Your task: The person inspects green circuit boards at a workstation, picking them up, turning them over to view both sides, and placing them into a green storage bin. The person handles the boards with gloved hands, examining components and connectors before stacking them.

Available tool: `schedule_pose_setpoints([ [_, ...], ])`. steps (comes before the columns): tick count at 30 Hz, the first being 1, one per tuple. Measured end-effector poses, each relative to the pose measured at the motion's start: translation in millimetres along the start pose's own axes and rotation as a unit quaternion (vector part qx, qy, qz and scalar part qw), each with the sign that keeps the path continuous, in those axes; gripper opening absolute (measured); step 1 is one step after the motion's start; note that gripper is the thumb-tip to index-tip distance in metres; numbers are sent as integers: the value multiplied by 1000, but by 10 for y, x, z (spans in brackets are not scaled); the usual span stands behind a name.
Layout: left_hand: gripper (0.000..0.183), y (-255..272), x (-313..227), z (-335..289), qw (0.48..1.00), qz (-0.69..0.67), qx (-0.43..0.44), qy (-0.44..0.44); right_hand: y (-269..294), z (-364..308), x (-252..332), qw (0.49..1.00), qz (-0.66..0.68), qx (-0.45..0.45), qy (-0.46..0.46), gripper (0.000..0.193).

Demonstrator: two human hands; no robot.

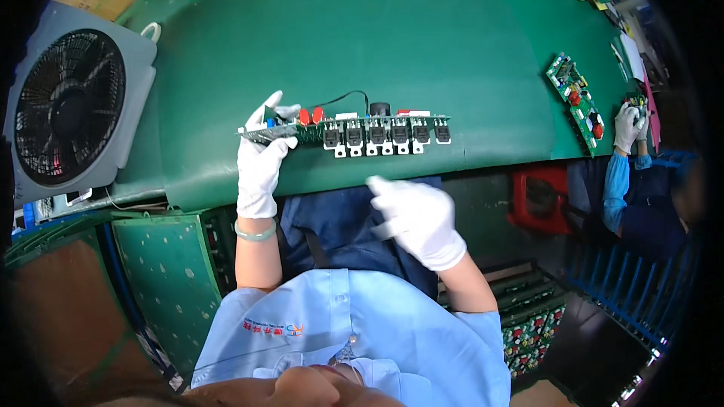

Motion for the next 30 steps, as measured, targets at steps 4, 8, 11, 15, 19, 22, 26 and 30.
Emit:
schedule_pose_setpoints([
  [4,64,24,-26,5,999,34,3,-22,-285,356,413,991,-72,108,35,58],
  [8,66,-27,-44,19,997,62,-16,-34,-495,400,341,983,-137,120,29,59],
  [11,67,-17,-10,30,996,64,-12,-58,-605,338,347,970,-187,149,41,59],
  [15,70,-19,-35,21,994,85,-8,-72,-618,358,337,959,-209,179,63,55],
  [19,72,25,-5,24,995,72,-5,-73,-297,415,256,985,-78,128,86,45],
  [22,73,26,-22,26,994,83,-3,-76,-146,393,211,975,-186,80,88,48],
  [26,76,-18,-22,46,994,86,-7,-70,-255,242,157,960,-234,136,74,55],
  [30,80,-3,-24,45,991,107,-14,-77,-302,234,123,945,-268,163,95,58],
])
Point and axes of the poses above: each hand's wrist, its own z-axis towards the middle knuckle, its own y-axis out of the back of the hand, x = y × z, the point moved 3 cm from there along z, towards the middle knuckle, and after that the axes turned 8 degrees about -x, right-handed, at the moved point
